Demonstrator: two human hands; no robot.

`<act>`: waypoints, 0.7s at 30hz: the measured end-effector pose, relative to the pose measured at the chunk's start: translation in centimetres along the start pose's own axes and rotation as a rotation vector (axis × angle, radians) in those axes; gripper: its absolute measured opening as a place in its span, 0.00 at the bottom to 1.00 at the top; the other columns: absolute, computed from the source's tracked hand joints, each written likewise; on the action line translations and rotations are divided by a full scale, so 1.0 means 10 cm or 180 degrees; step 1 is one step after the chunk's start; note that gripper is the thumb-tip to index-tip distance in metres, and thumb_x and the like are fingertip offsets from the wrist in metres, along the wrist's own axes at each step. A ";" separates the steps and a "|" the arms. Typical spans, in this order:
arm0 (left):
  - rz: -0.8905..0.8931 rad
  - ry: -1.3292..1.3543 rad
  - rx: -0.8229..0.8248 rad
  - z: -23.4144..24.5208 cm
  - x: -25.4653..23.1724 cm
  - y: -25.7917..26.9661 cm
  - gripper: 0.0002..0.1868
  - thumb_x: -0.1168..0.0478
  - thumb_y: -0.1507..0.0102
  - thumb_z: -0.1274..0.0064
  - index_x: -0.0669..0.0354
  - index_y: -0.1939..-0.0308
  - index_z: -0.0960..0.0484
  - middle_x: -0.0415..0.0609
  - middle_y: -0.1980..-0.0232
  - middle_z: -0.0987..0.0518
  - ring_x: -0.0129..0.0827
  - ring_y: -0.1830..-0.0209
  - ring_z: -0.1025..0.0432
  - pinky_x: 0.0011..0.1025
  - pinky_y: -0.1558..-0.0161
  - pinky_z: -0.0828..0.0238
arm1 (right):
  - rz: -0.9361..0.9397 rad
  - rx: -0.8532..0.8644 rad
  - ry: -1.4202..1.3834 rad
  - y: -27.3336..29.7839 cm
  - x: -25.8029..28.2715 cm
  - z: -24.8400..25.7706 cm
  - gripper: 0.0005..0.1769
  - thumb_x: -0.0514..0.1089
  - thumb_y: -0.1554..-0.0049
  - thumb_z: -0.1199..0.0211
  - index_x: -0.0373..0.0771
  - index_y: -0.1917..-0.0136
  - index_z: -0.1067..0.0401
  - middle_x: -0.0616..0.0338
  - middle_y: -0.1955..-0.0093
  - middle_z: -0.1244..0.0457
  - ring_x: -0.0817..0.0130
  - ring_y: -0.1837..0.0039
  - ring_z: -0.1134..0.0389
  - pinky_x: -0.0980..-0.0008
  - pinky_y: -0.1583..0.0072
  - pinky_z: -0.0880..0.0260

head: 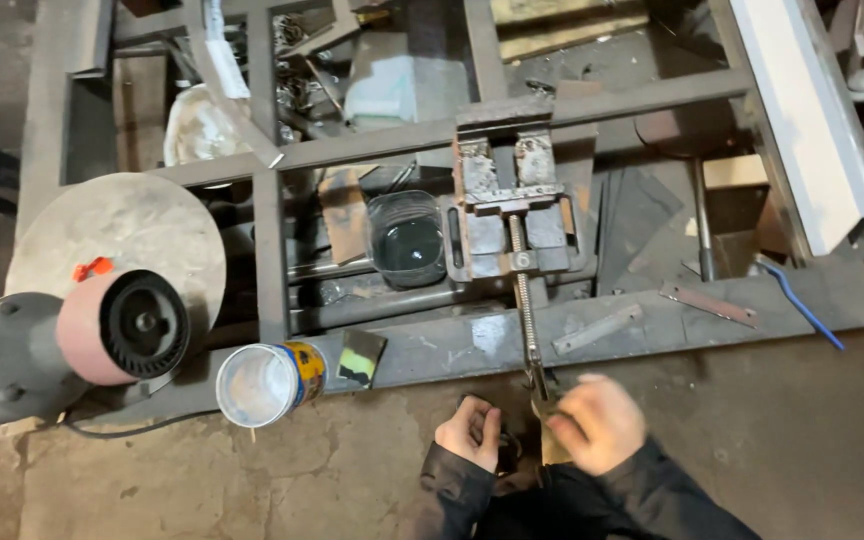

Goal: Clean and lubricate a metal bench vice using a brush and a cloth with solvent.

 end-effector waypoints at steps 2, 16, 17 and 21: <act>-0.0221 -0.0224 0.0005 -0.05 -0.17 0.02 0.06 0.59 0.33 0.34 0.55 0.62 0.14 0.39 0.81 0.26 0.30 0.85 0.36 0.31 0.79 0.39 | -0.0514 0.0120 0.0323 -0.06 -0.31 0.34 0.07 0.44 0.50 0.28 0.40 0.58 0.20 0.57 0.55 0.28 0.49 0.51 0.29 0.53 0.39 0.27; -0.1968 -0.1266 -0.0040 -0.88 -1.26 0.03 0.05 0.63 0.29 0.40 0.55 0.57 0.21 0.50 0.66 0.21 0.48 0.77 0.26 0.41 0.73 0.27 | -0.1023 0.0861 0.2522 0.07 -2.44 1.07 0.19 0.50 0.37 0.27 0.51 0.33 0.16 0.60 0.42 0.35 0.60 0.47 0.32 0.62 0.45 0.25; -0.2083 -0.1604 -0.0260 -1.11 -1.11 -0.10 0.05 0.63 0.30 0.42 0.56 0.52 0.21 0.49 0.64 0.22 0.46 0.80 0.27 0.39 0.77 0.31 | -0.0880 0.0785 0.2329 0.08 -2.50 1.05 0.19 0.49 0.40 0.25 0.50 0.35 0.15 0.62 0.43 0.34 0.59 0.46 0.32 0.62 0.44 0.26; -0.1592 -0.2946 -0.0006 -1.83 -0.59 -0.61 0.36 0.57 0.36 0.42 0.69 0.26 0.30 0.62 0.44 0.25 0.54 0.72 0.20 0.46 0.77 0.22 | -0.0598 0.0776 0.2220 0.16 -2.68 1.01 0.17 0.50 0.42 0.25 0.52 0.39 0.16 0.65 0.43 0.35 0.60 0.45 0.33 0.63 0.41 0.26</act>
Point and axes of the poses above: each hand's wrist, its own y-axis away from the middle knuckle, its own z-axis out of the back of the hand, x = y × z, the point moved 3 cm from there along -y, towards the middle knuckle
